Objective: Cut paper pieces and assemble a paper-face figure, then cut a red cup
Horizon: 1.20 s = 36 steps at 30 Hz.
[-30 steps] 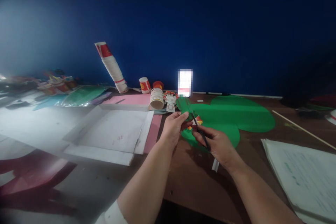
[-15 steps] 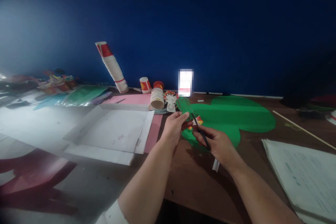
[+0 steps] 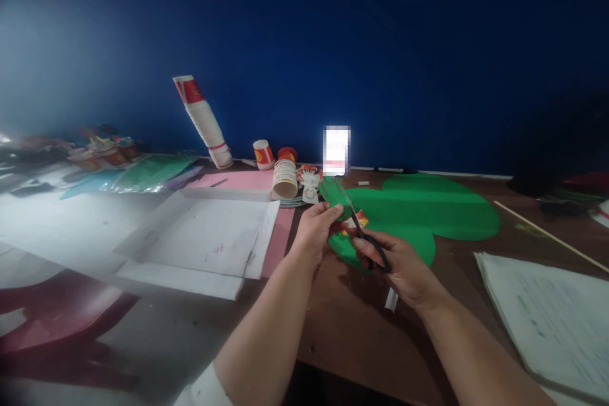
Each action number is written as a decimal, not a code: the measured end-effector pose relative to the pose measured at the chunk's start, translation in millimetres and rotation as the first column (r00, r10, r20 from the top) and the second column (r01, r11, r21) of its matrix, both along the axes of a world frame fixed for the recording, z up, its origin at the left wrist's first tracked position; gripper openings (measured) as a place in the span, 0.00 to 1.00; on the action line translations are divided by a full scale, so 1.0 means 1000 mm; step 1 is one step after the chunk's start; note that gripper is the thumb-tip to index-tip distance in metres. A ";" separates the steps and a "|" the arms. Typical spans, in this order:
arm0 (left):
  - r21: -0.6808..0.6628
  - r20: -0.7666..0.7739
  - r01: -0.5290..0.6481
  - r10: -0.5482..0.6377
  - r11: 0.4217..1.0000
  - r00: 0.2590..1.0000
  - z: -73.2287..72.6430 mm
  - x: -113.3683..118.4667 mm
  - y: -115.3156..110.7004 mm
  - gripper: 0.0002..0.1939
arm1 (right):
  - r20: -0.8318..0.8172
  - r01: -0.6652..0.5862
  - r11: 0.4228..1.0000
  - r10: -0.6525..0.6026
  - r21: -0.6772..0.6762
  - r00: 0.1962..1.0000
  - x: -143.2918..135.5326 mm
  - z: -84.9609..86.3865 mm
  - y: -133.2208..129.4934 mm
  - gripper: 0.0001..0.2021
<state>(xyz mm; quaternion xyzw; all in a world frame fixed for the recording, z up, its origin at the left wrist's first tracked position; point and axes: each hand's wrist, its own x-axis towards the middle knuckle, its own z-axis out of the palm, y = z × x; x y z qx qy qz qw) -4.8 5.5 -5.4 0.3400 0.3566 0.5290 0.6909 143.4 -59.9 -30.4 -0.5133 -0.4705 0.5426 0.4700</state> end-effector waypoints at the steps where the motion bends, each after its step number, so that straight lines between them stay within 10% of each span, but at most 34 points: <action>1: 0.002 0.003 0.002 -0.002 1.000 1.000 0.001 0.000 0.000 0.14 | -0.016 -0.011 1.000 0.011 0.001 1.000 0.001 -0.001 0.000 0.20; 36: 0.016 0.012 0.029 -0.029 0.999 1.000 0.001 0.001 -0.001 0.12 | 0.193 0.114 0.993 -0.116 0.021 0.974 -0.007 0.015 -0.001 0.28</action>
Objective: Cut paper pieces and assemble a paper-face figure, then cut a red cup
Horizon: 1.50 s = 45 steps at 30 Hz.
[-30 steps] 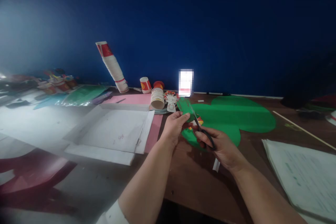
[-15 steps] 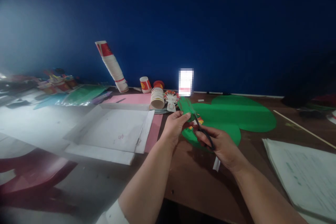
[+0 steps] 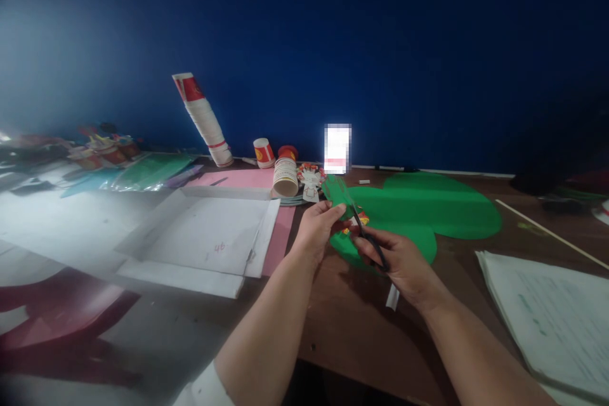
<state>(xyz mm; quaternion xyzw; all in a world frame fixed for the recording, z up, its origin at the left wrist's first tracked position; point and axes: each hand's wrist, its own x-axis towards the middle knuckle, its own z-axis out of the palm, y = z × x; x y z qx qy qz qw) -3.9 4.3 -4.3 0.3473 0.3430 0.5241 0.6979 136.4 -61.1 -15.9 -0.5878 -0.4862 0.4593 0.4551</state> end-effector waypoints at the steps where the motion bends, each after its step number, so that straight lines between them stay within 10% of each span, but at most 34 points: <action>1: 0.000 0.001 -0.001 0.001 1.000 1.000 0.000 0.000 0.000 0.12 | -0.005 -0.006 1.000 0.006 0.004 1.000 0.000 0.000 0.000 0.28; 45: 0.041 -0.161 -0.122 0.127 0.992 0.979 -0.002 -0.001 0.003 0.16 | 0.000 -0.020 1.000 0.020 -0.014 1.000 -0.002 0.002 -0.001 0.24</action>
